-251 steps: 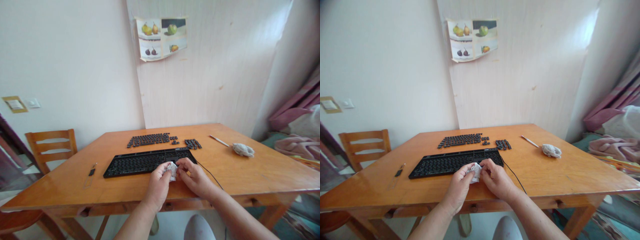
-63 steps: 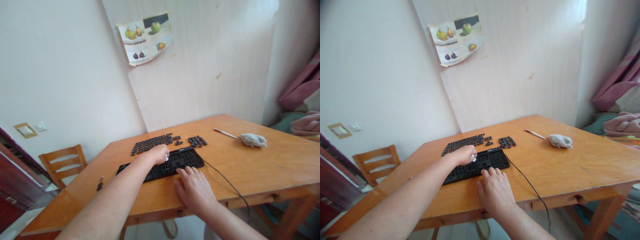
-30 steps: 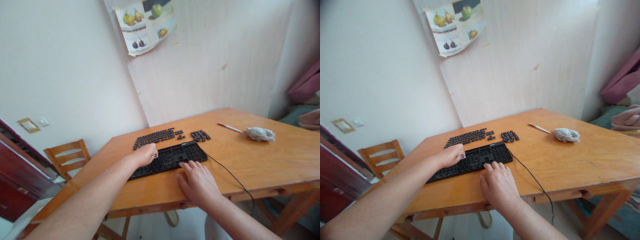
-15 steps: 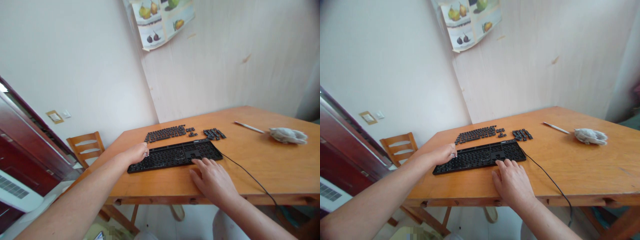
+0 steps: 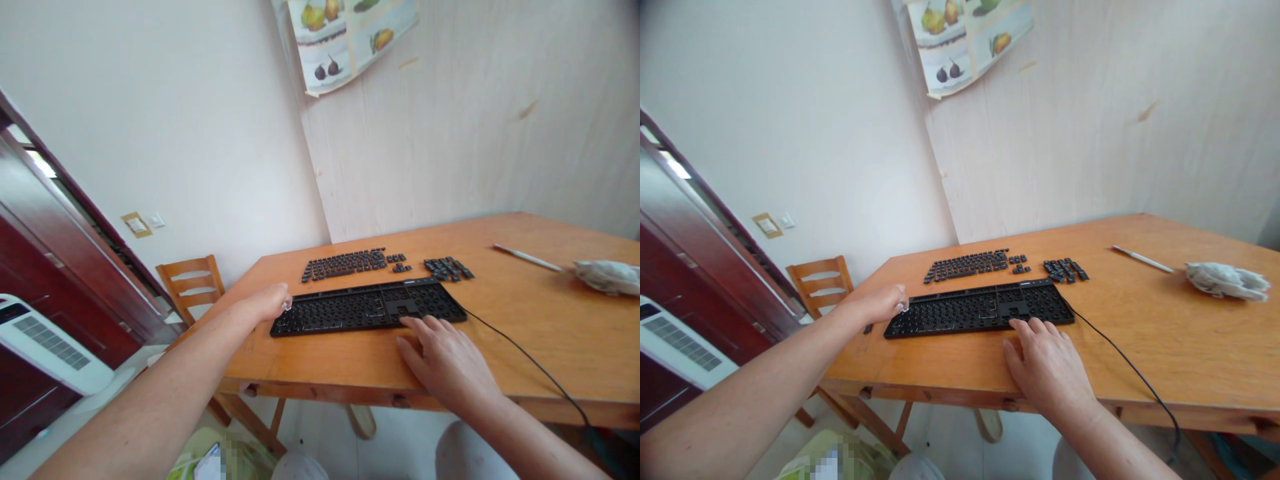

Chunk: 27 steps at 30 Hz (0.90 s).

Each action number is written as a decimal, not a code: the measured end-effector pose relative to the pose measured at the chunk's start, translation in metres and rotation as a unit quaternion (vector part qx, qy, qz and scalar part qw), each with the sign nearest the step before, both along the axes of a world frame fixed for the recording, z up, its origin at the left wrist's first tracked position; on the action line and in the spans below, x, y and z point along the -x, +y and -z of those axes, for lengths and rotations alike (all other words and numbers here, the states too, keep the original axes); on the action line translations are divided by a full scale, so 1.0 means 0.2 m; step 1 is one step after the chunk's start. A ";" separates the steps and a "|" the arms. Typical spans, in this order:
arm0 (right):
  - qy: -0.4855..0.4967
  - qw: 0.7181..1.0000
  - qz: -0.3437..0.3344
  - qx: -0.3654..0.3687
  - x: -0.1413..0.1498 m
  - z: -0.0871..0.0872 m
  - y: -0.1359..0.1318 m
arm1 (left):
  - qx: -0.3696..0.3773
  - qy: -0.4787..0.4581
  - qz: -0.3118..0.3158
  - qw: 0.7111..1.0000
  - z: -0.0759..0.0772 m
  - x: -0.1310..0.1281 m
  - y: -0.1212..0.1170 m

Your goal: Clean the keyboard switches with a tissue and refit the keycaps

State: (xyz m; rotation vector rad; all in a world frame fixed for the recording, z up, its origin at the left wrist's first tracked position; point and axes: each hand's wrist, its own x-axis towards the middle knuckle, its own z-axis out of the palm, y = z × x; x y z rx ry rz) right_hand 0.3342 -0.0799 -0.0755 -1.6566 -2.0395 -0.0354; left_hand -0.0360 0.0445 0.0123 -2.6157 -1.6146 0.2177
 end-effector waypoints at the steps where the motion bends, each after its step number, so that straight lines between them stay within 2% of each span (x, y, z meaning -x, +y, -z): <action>1: 0.001 1.000 -0.001 -0.001 0.00 0.00 0.00 | 0.000 0.000 -0.003 1.000 0.00 0.00 0.00; 6: 0.000 1.000 0.000 0.000 0.00 0.00 0.01 | -0.005 -0.018 -0.023 1.000 0.01 -0.01 0.00; 10: 0.000 1.000 0.000 -0.003 0.00 0.00 0.01 | -0.019 -0.074 -0.038 0.996 0.00 -0.02 0.00; 15: -0.003 1.000 0.003 -0.006 0.00 -0.01 0.00 | -0.053 -0.191 -0.060 0.978 -0.08 -0.06 0.00; 17: 0.000 1.000 0.004 -0.010 0.01 -0.01 0.00 | -0.038 -0.267 -0.071 0.960 -0.12 -0.09 -0.02; 18: 0.001 1.000 0.003 -0.012 0.01 -0.01 0.00 | -0.014 -0.329 -0.077 0.941 -0.14 -0.11 -0.04; 19: 0.002 1.000 0.002 -0.013 0.01 -0.01 0.00 | 0.030 -0.430 -0.085 0.898 -0.15 -0.13 -0.06; 20: 0.003 1.000 0.000 -0.014 0.01 0.00 0.00 | 0.084 -0.530 -0.088 0.839 -0.16 -0.15 -0.08; 22: 0.004 1.000 -0.001 -0.015 0.01 0.00 0.00 | 0.174 -0.659 -0.084 0.727 -0.18 -0.20 -0.13; 23: 0.004 1.000 -0.001 -0.014 0.01 0.00 0.00 | 0.205 -0.690 -0.080 0.689 -0.18 -0.22 -0.15; 25: 0.005 1.000 -0.002 -0.015 0.01 0.00 0.01 | 0.240 -0.726 -0.080 0.639 -0.19 -0.26 -0.19; 27: 0.005 1.000 -0.003 -0.017 0.01 0.01 0.01 | 0.256 -0.744 -0.079 0.612 -0.19 -0.28 -0.22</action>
